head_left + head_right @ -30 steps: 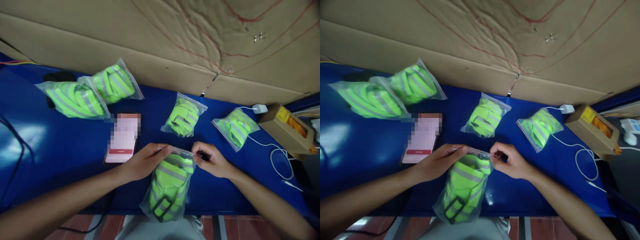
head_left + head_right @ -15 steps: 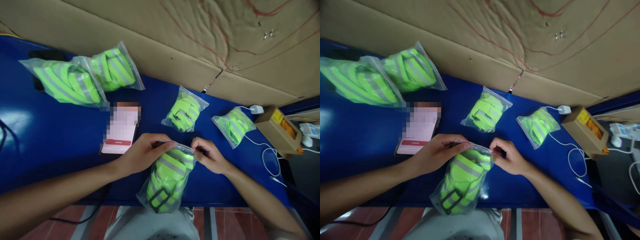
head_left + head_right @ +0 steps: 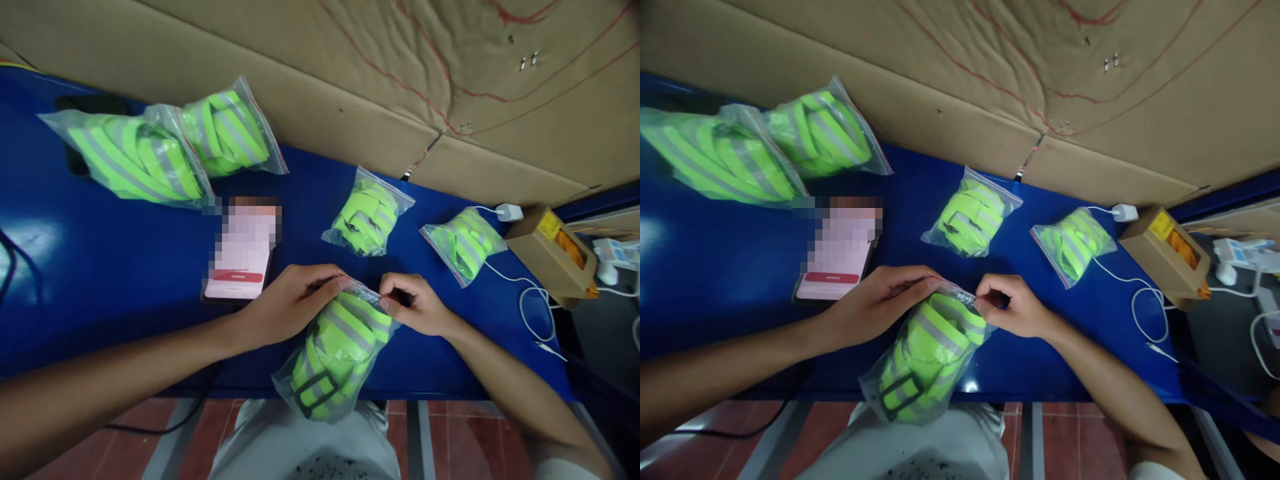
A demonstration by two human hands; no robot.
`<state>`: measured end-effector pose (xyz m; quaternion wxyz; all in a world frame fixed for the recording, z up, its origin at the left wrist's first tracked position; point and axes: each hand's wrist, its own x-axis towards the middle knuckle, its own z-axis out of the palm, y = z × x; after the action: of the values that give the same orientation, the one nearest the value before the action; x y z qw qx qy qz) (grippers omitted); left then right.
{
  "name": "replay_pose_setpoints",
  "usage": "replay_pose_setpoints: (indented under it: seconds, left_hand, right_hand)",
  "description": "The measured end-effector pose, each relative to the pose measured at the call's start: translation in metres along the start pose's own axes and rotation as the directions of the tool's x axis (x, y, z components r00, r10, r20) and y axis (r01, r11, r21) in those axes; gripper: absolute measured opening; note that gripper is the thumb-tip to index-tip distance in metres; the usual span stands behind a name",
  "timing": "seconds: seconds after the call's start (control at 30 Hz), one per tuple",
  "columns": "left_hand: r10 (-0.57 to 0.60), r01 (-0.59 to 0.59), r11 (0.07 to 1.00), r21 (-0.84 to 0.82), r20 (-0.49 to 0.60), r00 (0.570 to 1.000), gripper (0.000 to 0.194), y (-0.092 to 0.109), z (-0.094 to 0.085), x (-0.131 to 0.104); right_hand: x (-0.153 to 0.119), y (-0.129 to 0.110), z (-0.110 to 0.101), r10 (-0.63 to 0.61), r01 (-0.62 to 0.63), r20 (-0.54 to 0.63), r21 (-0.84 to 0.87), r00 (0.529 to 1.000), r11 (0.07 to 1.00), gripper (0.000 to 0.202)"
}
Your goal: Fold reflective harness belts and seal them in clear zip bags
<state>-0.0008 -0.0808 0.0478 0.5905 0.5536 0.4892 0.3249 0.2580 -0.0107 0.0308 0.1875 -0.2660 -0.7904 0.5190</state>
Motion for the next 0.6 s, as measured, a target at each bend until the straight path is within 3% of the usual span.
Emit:
replay_pose_setpoints:
  seconds: [0.4,0.6]
  left_hand:
    - [-0.012,0.012,1.000,0.015,0.014,1.000,0.038,-0.0007,-0.0024,0.0023]
    - [-0.059,0.058,0.998,0.016,0.056,0.997,0.031,0.0031,-0.0019,0.0035]
  right_hand:
    - [0.0003,0.0010,-0.0023,-0.020,0.020,0.018,-0.016,1.000,1.000,0.019]
    - [0.0008,-0.0062,-0.0016,-0.037,0.038,0.044,-0.026,0.998,0.999,0.007]
